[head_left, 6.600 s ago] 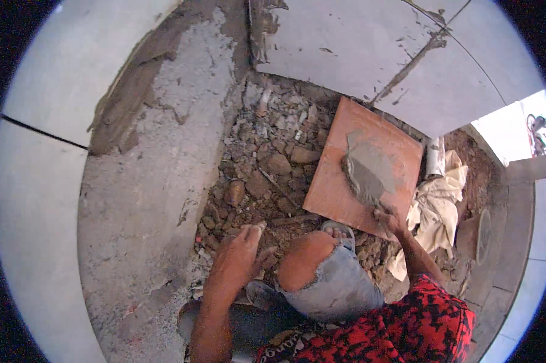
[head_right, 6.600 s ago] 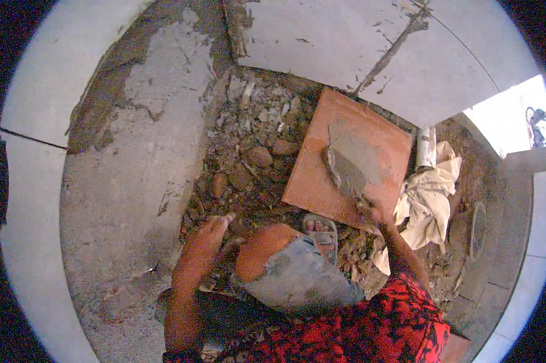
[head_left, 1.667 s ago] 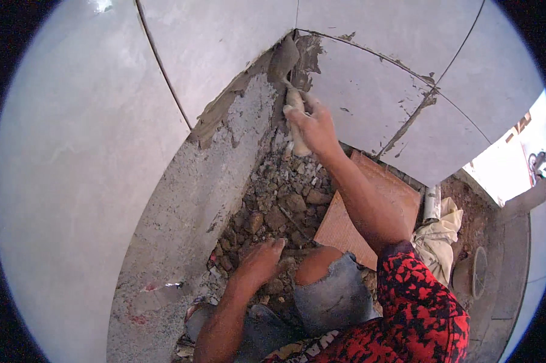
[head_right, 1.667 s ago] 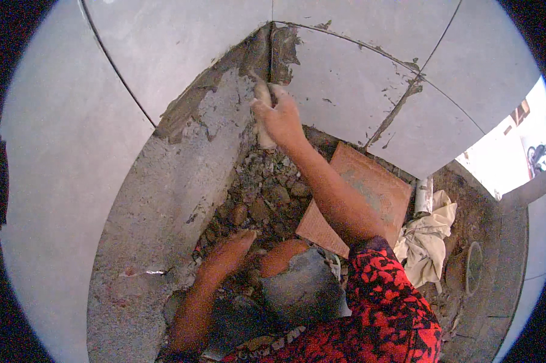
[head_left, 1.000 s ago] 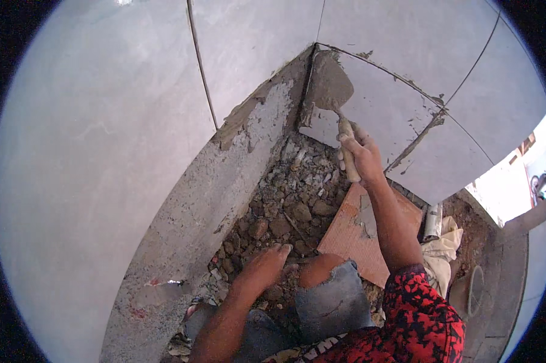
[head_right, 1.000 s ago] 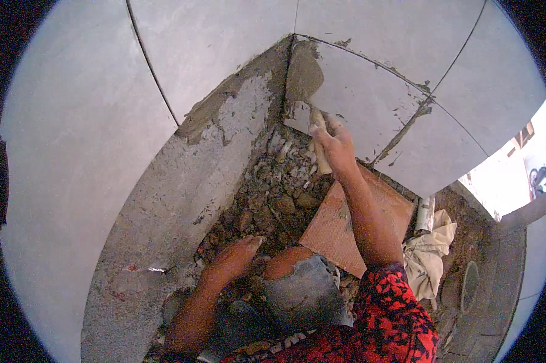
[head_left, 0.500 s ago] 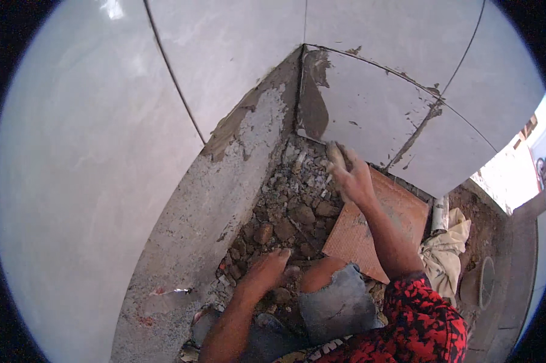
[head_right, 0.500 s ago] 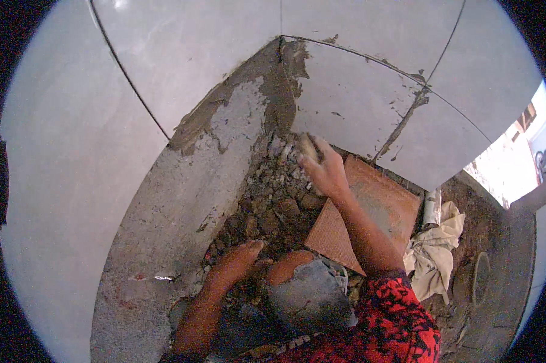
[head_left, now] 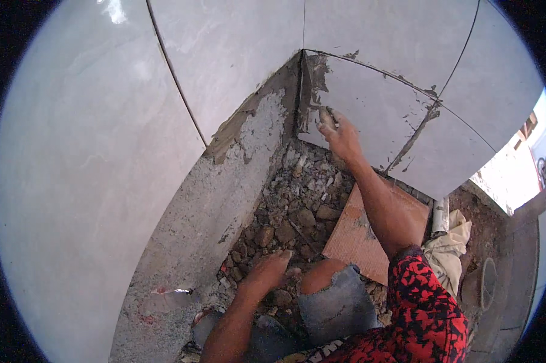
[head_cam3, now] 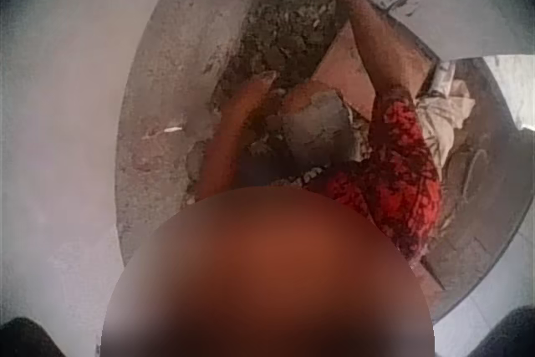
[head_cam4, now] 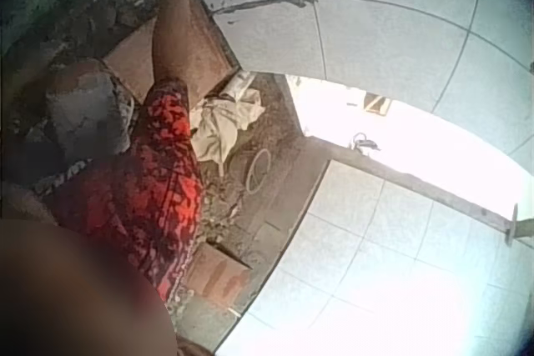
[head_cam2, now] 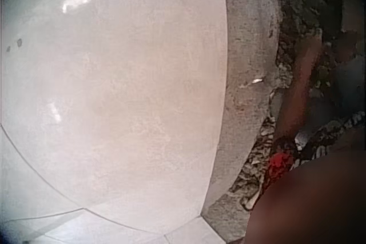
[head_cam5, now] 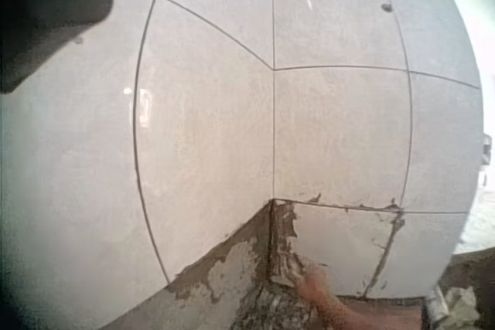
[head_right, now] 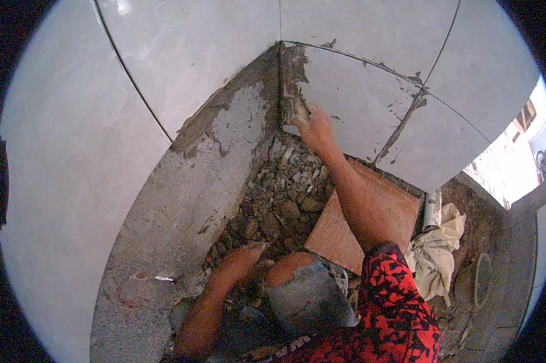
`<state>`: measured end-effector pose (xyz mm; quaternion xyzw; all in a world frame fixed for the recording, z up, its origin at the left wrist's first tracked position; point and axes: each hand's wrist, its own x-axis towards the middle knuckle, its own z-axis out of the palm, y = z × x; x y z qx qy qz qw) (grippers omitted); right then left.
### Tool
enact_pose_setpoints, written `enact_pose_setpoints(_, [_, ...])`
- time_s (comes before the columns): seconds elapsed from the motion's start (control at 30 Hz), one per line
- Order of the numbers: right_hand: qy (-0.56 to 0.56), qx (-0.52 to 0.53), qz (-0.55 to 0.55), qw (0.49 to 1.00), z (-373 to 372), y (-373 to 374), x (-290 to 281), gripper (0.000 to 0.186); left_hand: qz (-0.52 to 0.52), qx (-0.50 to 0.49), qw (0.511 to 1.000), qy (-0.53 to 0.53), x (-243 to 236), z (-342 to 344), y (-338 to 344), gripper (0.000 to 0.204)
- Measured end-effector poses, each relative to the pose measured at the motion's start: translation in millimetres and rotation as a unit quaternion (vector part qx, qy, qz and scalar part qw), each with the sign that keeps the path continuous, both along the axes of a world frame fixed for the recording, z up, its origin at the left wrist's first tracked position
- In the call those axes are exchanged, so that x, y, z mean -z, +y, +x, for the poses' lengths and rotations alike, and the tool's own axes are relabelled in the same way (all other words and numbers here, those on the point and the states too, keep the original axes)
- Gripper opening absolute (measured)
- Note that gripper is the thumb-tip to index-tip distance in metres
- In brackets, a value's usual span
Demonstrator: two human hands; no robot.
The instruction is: Applying mortar and finishing the bottom edge of a tiled wall using a trowel.
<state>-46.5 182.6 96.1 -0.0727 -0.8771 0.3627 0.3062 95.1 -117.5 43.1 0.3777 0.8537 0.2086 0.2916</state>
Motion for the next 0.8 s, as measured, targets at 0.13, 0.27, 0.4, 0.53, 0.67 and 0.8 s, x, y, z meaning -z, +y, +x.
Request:
enact_pose_setpoints(0.13, [0.023,0.004,0.061,0.998,-9.1,7.2,-0.3,0.055,-0.027,0.013,0.999,-0.011,-0.4,-0.6,2.5,0.057])
enact_pose_setpoints(0.27, [0.019,0.010,0.069,0.997,-16.8,5.5,-6.1,0.054,0.009,-0.003,0.999,0.044,13.5,2.9,-2.8,0.051])
enact_pose_setpoints(0.4, [0.015,0.033,0.094,0.995,-12.0,-4.4,-21.0,0.054,-0.001,0.019,0.998,0.058,5.5,3.5,-1.8,0.046])
enact_pose_setpoints(0.53, [0.022,0.030,0.102,0.994,-12.0,0.0,-21.5,0.053,0.026,0.009,0.998,0.057,3.7,3.7,1.1,0.046])
enact_pose_setpoints(0.67, [-0.008,0.035,0.097,0.995,-6.0,-8.2,-29.3,0.052,-0.026,0.011,0.999,0.027,-6.2,2.7,3.1,0.047])
enact_pose_setpoints(0.8, [-0.057,0.008,0.024,0.998,-5.8,-11.3,-32.6,0.051,-0.001,0.027,0.998,0.054,2.8,4.1,-0.3,0.047])
